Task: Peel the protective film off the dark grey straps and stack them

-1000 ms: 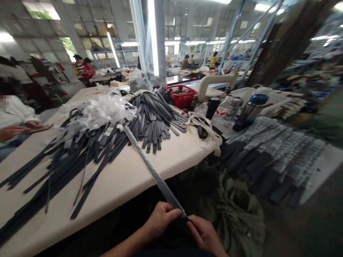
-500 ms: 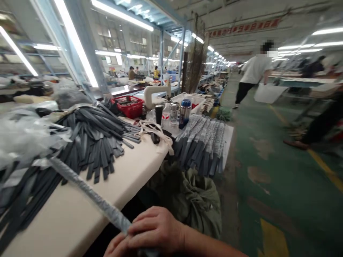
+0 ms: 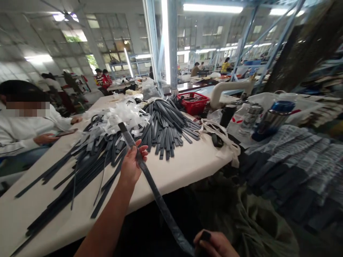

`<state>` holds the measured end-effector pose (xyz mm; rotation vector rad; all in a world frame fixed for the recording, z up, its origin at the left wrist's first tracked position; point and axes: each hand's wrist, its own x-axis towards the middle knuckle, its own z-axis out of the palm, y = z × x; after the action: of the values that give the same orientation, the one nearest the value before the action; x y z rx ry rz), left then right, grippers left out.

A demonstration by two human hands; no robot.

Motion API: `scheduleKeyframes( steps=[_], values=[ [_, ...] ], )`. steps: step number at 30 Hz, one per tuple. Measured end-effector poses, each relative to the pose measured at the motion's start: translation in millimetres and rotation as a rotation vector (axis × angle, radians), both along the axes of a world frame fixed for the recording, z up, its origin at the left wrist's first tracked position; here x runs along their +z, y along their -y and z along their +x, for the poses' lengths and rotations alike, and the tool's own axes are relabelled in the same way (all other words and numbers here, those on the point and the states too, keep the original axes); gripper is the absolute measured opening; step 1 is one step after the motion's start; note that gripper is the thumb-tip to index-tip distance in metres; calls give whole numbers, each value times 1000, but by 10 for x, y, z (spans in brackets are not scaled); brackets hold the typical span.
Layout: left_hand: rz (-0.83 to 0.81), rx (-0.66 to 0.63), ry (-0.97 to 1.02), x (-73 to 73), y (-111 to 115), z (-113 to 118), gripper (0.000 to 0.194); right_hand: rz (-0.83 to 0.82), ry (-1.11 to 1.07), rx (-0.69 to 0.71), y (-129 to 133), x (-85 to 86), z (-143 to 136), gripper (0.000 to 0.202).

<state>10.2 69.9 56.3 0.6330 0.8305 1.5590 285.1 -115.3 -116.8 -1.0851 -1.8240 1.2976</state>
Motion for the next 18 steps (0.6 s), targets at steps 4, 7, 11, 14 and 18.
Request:
scheduleKeyframes(
  steps=[4,7,11,14,18],
  values=[
    [18,-347,-193,-348,323,278,37,-26,-160,-176,-263,540,-94,45],
    [0,-627,-347,-602,592,451,38,76,-292,-186,-559,980,-84,41],
    [5,-910,-484,-693,821,551,35,76,-454,-158,-861,1290,-103,42],
    [24,-942,-517,-642,869,570,31,110,-472,-136,-929,1366,-207,41],
    [109,-765,-487,-582,868,619,40,368,-195,-185,-860,1408,-375,43]
  ],
)
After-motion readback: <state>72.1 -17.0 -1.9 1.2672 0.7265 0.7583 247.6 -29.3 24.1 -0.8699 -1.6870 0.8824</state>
